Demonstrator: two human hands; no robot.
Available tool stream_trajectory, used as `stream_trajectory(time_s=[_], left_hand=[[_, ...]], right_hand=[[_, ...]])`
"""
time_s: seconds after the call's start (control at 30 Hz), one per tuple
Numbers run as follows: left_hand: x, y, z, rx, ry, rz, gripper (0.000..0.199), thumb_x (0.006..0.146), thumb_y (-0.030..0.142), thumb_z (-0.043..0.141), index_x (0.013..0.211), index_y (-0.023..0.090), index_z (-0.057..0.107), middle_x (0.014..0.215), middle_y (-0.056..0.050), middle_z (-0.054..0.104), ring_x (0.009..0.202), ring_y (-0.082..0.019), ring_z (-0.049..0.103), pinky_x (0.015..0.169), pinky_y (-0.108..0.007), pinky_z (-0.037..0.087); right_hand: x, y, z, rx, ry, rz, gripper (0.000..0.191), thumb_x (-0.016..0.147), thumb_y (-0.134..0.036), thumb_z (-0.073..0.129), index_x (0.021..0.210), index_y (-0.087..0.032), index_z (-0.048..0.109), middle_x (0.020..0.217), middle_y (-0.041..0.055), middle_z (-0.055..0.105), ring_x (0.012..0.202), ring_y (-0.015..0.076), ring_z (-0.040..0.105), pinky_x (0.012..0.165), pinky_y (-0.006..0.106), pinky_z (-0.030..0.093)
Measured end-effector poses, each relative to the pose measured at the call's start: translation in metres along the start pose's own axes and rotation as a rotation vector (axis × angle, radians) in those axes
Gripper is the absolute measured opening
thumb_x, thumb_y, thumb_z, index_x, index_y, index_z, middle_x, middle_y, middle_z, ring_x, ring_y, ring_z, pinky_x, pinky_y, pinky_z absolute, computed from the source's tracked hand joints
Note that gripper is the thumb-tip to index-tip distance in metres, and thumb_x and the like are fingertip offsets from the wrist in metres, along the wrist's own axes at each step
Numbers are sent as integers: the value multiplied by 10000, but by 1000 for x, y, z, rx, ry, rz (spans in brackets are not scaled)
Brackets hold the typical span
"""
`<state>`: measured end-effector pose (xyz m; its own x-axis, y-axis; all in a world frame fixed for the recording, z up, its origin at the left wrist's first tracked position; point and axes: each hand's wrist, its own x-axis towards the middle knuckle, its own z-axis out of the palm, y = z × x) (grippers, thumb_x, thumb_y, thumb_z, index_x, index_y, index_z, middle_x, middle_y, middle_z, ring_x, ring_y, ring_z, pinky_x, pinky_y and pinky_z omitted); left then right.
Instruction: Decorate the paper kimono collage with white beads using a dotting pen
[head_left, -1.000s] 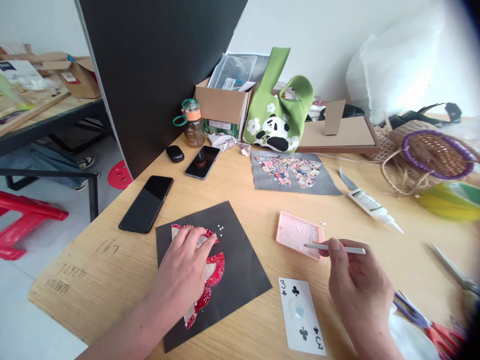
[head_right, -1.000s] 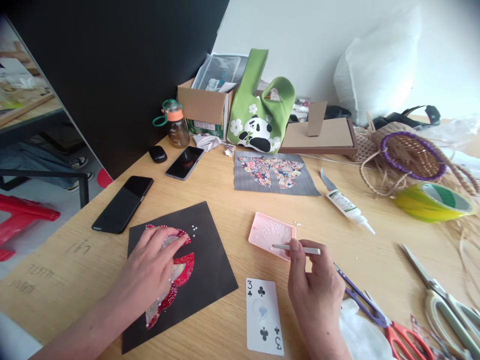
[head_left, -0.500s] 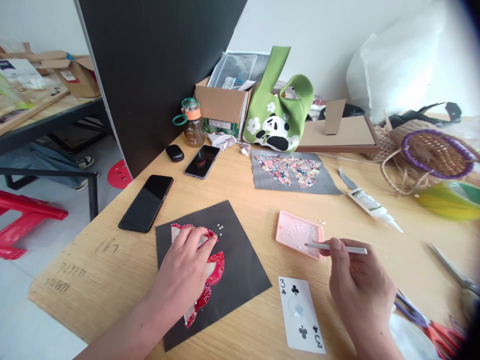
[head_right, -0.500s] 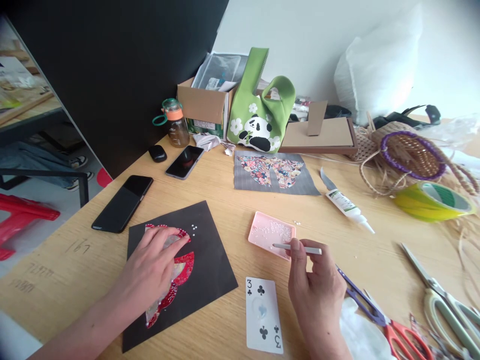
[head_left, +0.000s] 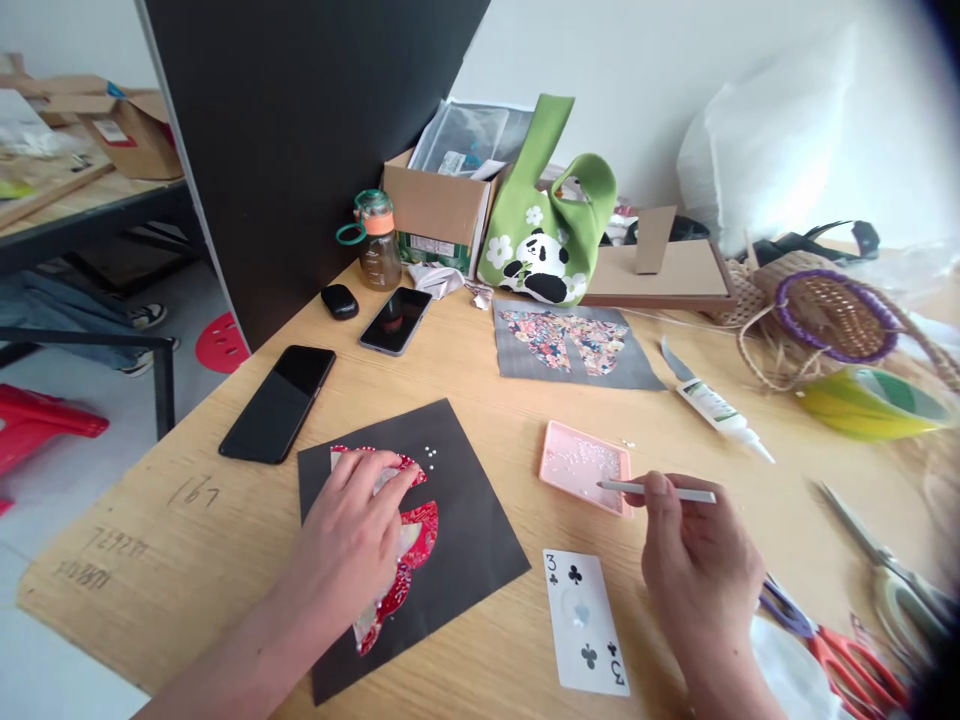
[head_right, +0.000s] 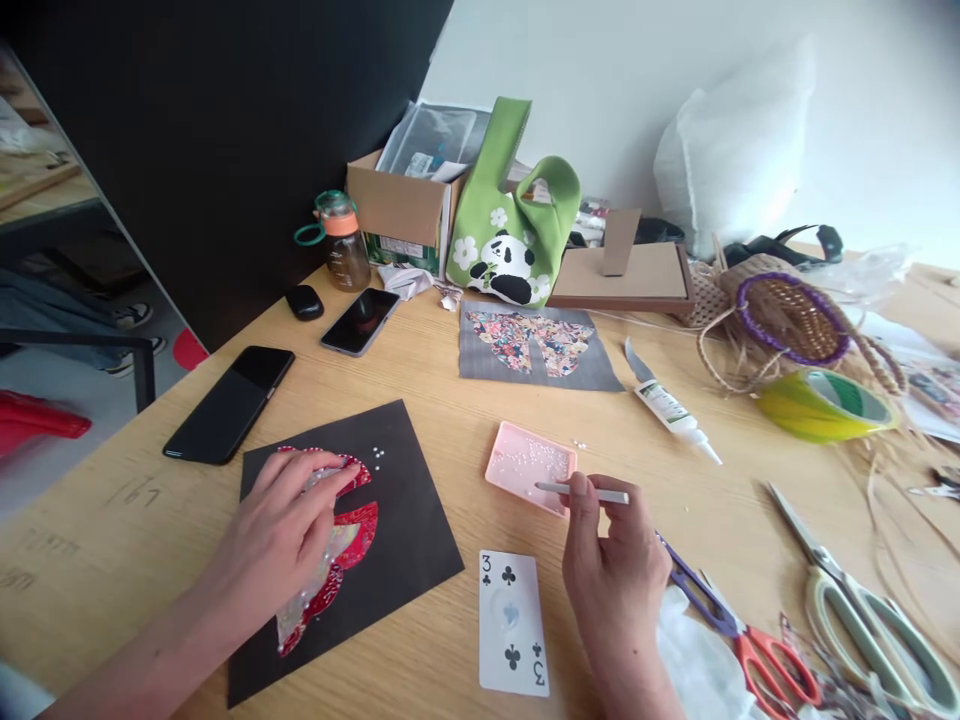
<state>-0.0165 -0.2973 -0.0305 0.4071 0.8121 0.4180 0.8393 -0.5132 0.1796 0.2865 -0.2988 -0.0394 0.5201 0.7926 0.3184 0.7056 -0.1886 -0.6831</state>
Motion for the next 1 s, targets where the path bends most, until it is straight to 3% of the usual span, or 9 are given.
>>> stream_trajectory(time_s=[0.2,0.37,0.5,0.67,0.87,1.0], left_hand=[[-1,0,3,-43,-30,-26,369,896,-45,441,1160,142,620,1103,-99,591,1060,-254,520,949,-478,498],[0,-3,4,-65,-24,-50,298,935,11,457,1111,171,637,1039,-76,627,1007,-234,545,917,-439,511],[3,-6,-3,-49,-71,-12,241,980,61,452,1045,170,657,950,-51,661,945,-218,556,893,-421,518],[10,-10,-11,19,-143,25,249,965,47,473,896,176,675,833,-36,646,876,-216,559,800,-370,519],[19,-9,-2,123,-219,83,247,961,36,477,909,162,683,822,-41,631,851,-217,565,759,-348,514],[20,-9,3,190,-238,112,241,953,17,474,915,142,675,838,-52,623,862,-226,564,780,-361,519]], right_hand=[[0,-3,0,13,4,-2,470,914,-664,482,839,-220,619,729,56,740,585,195,638,590,314,416],[-5,-20,-6,79,-32,-12,418,922,-609,518,845,-221,653,739,47,754,640,199,680,616,309,459],[-9,-33,-11,80,-55,-29,420,901,-610,532,810,-222,664,706,36,749,593,185,673,577,294,466],[-10,-31,-12,59,-18,-36,427,895,-611,526,791,-223,671,716,42,755,634,200,696,613,303,477],[-11,-20,-9,78,-14,-54,439,906,-627,511,791,-228,656,682,36,749,551,178,655,543,280,453],[-13,-20,-10,89,-14,-68,424,926,-612,499,818,-225,634,646,17,735,370,114,507,437,250,394]])
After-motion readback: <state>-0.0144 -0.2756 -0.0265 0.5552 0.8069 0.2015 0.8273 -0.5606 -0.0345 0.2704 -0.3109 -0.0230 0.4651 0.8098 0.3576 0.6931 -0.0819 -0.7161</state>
